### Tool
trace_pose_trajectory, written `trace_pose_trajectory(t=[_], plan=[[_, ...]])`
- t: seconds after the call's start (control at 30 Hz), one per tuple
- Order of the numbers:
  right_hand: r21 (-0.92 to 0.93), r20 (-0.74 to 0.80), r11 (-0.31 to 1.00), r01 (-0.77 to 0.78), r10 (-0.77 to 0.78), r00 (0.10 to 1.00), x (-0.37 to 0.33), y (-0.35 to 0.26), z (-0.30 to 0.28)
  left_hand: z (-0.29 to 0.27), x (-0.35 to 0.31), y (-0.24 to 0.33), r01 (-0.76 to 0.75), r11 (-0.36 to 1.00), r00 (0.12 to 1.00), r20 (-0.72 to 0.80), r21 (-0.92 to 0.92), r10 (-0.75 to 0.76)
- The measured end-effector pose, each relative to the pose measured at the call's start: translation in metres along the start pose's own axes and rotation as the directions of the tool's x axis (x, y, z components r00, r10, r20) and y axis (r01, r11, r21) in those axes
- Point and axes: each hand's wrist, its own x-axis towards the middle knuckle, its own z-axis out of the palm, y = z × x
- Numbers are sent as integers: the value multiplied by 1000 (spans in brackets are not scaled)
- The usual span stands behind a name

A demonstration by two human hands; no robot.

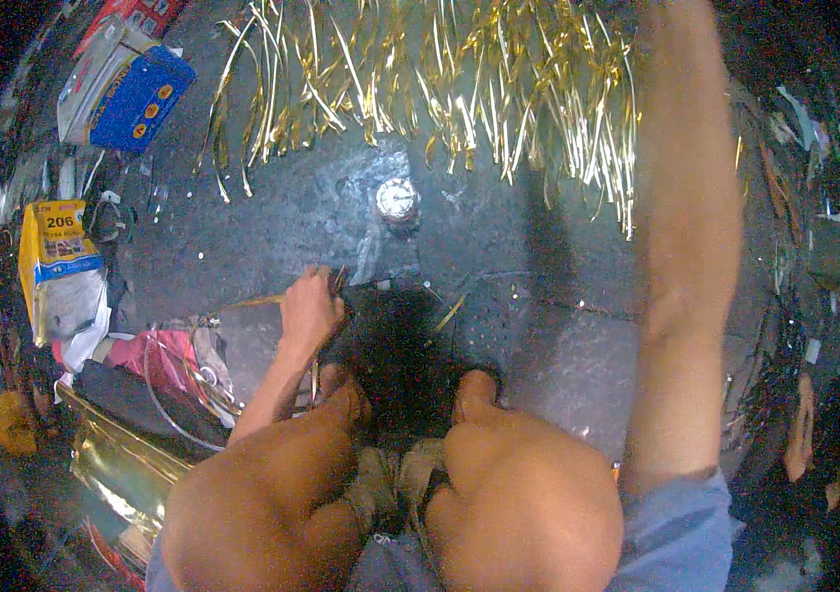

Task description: The person sits on the floor and repeatedly picks up thin gold strips, applies a white substance from a small container to one end, and places the strips on the floor. The person also briefly handles a small gray object and a pair of scissors.

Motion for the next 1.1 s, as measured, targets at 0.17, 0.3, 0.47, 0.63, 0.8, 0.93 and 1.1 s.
trace_pose_trajectory(t=[0.17, 0.3, 0.47, 0.63, 0.8, 0.93, 1.1], plan=[[-355, -55, 780, -515, 532, 845, -127, 85, -107, -9, -4, 5, 10, 1000, 1000, -4, 4, -9], [-42, -108, 312, -949, 943, 314, -254, 100, -161, 0, -9, -15, 45, 997, 998, -37, -68, -48], [-486, -311, 282, -827, 829, 465, -345, 68, -193, -1, -7, -29, 47, 958, 965, -236, -284, -117], [-825, 371, 508, -249, 818, 439, -370, 4, -160, -28, 47, -26, 96, 560, 960, -73, -823, -271], [-767, 584, 641, 44, 667, 464, -369, -3, -120, -25, 88, 6, 44, 156, 982, 14, -987, -189], [-927, 112, 281, -248, 839, 533, -355, -28, -99, -16, 92, 16, 128, 174, 986, 106, -976, -128], [-817, 123, 494, -298, 655, 746, -341, -39, -96, -23, 85, 28, 258, 238, 965, 240, -936, -103]])
